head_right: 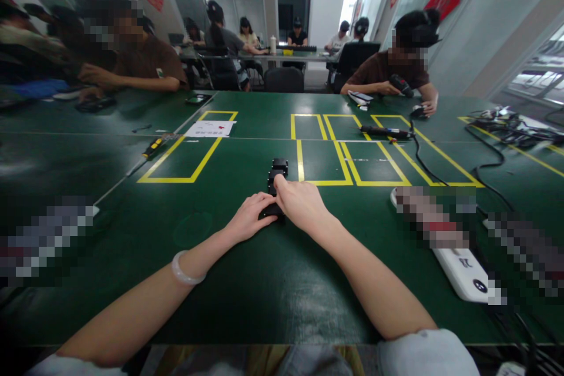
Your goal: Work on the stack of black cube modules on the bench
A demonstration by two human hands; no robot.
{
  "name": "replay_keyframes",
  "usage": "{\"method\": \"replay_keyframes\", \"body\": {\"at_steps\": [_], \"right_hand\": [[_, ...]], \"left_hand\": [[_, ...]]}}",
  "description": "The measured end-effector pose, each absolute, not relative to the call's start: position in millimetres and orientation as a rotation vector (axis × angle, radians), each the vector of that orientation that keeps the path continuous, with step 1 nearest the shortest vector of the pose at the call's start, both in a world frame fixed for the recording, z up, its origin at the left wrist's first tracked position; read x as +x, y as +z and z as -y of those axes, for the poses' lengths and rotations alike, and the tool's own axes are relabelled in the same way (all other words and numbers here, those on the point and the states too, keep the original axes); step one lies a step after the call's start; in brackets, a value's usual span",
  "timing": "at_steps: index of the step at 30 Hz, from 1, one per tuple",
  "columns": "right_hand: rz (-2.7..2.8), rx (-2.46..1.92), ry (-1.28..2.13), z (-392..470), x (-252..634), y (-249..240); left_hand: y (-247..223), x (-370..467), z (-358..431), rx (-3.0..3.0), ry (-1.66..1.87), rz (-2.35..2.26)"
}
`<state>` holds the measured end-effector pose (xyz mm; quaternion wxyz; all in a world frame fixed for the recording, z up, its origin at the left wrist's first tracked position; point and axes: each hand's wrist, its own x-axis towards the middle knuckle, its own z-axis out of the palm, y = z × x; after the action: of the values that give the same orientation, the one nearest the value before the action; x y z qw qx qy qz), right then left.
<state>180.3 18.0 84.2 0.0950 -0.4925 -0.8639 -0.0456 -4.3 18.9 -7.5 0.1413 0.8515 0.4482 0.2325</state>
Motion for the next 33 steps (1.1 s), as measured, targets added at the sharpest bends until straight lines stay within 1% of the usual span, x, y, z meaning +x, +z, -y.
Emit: {"method": "replay_keyframes", "body": {"at_steps": [9,19,33], "right_hand": [[2.557,-1.452,-0.175,-19.5,180.1,81.8],[2.553,-1.452,-0.126,-18.8,180.3,83.5],[2.548,-1.461,-0.140,-20.4,179.5,79.6]], "left_hand": [[-8.9,-4.2,-20.0,2.474,0.683,-1.287],[-9.0,-4.4,-20.0,2.477,0.678,-1.286],[-11.0,-4.9,-20.4,2.469,0.700,-1.280]]}}
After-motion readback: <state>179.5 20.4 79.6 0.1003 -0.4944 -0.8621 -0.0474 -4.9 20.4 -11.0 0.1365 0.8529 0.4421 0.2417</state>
